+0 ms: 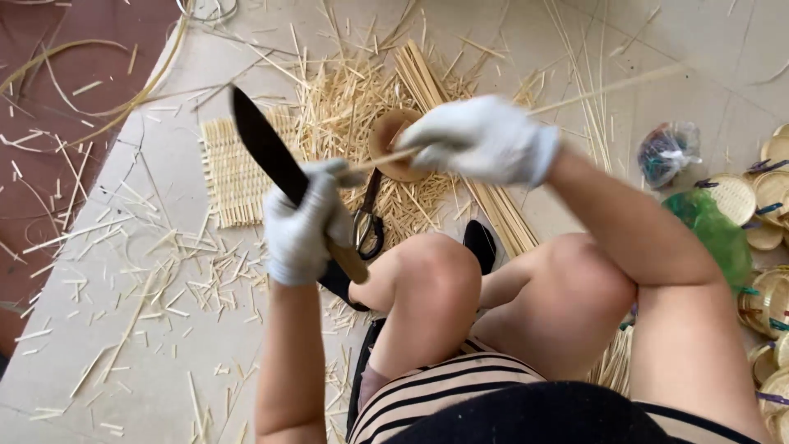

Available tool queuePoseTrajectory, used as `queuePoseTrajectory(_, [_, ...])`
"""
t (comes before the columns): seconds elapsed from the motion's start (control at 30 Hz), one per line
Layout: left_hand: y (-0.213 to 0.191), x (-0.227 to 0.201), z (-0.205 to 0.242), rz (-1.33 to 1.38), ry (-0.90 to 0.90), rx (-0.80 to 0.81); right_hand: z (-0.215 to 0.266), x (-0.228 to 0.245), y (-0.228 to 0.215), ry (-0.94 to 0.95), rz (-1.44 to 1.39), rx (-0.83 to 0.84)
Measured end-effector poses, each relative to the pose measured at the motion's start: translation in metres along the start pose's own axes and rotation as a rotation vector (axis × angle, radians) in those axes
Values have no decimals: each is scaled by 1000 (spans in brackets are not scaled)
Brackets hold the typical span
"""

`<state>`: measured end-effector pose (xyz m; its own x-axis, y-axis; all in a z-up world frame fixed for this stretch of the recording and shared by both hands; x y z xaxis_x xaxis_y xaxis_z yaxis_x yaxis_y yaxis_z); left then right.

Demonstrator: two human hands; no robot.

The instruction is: The recorder is using a knife to scrape and sharpen thin bamboo strips while sitting on a workshop floor.

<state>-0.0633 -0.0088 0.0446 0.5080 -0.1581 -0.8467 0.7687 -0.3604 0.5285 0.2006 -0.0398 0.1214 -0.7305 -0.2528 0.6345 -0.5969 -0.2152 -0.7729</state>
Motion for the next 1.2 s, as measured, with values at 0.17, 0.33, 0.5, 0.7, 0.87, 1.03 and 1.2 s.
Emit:
queuePoseTrajectory(0.17, [4,1,25,-248,-30,60,-24,16,29,-186,-129,-20])
queuePoseTrajectory(0.33, [2,-12,32,-158,-121,134,-20,-25,40,-137,-339,-34])
queuePoseTrajectory(0.5, [15,-4,32,-327,-256,231,-18,-29,47,-164,-439,-51])
queuePoseTrajectory(0.7, [16,11,41,-249,-137,377,-6,-21,36,-189,-425,-94])
queuePoseTrajectory(0.87, [28,4,44,-317,-137,456,-1,-19,34,-282,-431,-80])
queuePoseTrajectory(1.03, [34,1,48,-436,-138,492,2,-17,36,-319,-440,-66])
queuePoseTrajectory(1.2, [34,0,52,-386,-166,487,3,-14,35,-315,-465,-57])
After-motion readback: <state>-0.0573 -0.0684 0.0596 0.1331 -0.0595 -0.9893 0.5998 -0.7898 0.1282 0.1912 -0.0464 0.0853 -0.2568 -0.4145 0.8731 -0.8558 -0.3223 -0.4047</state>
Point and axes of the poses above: each hand's wrist, its own z-axis away from the middle knuckle, its own y-axis out of the palm, x = y × z, the point moved 2 cm from there along -z, towards the middle knuckle, and after that the axes turned 3 degrees about y, right-handed, at the moved point
